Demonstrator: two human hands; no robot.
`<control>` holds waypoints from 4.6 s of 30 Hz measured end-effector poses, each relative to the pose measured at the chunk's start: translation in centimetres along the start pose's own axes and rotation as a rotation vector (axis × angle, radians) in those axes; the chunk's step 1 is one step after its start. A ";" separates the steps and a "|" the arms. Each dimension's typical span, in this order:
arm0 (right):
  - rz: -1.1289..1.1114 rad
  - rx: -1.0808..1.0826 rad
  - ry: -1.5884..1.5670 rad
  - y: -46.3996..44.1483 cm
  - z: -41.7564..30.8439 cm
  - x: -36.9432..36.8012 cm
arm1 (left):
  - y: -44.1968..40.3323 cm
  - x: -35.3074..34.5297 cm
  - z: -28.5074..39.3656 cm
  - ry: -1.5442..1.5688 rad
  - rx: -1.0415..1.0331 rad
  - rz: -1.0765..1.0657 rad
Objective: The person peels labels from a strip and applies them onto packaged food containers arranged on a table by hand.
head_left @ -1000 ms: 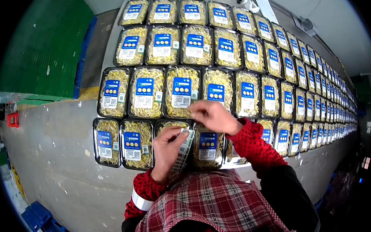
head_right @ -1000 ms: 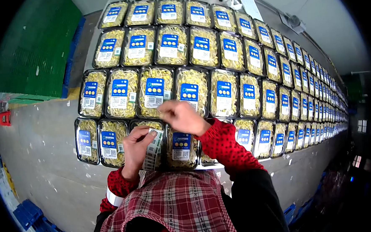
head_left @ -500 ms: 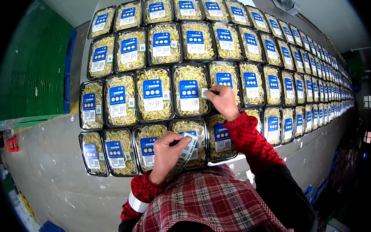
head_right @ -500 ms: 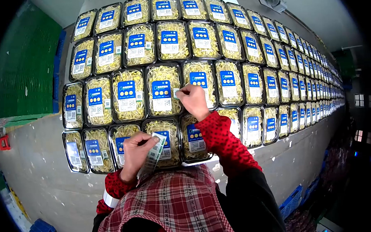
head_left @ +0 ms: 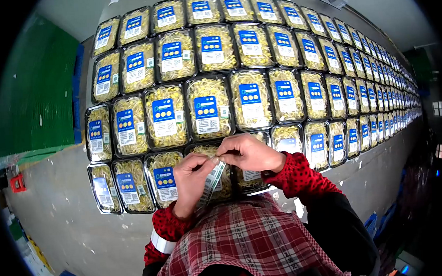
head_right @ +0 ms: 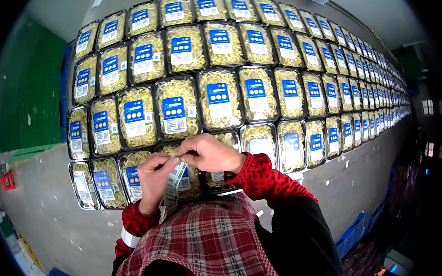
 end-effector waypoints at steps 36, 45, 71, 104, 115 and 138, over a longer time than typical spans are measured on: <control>0.849 -0.484 0.142 15.2 9.3 19.7 | 2.0 -7.7 -0.9 -0.092 0.012 -0.181; 0.597 -0.570 1.107 13.8 12.0 21.9 | 3.5 -6.7 -1.4 -0.076 -0.083 -0.094; 0.396 -0.441 0.044 17.2 2.5 2.4 | 15.1 -7.1 -9.1 -0.111 0.170 -0.111; 0.342 -0.039 0.787 8.5 3.3 -7.7 | 19.4 -2.3 -11.3 0.159 0.167 0.271; -0.210 -0.012 -0.037 15.1 -4.8 -8.6 | 19.2 -5.4 -8.9 0.085 0.069 0.159; 0.248 -0.311 0.873 24.6 7.8 10.7 | 16.7 -13.1 -8.5 -0.148 0.016 -0.089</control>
Point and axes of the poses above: each hand's wrist, its own y-axis away from the middle knuckle, its own x-axis out of the back of the hand, z = x × y, the point moved 7 cm from there along -y, towards the middle knuckle, and after that the axes turned 15 degrees about x, right-handed, at the moved point
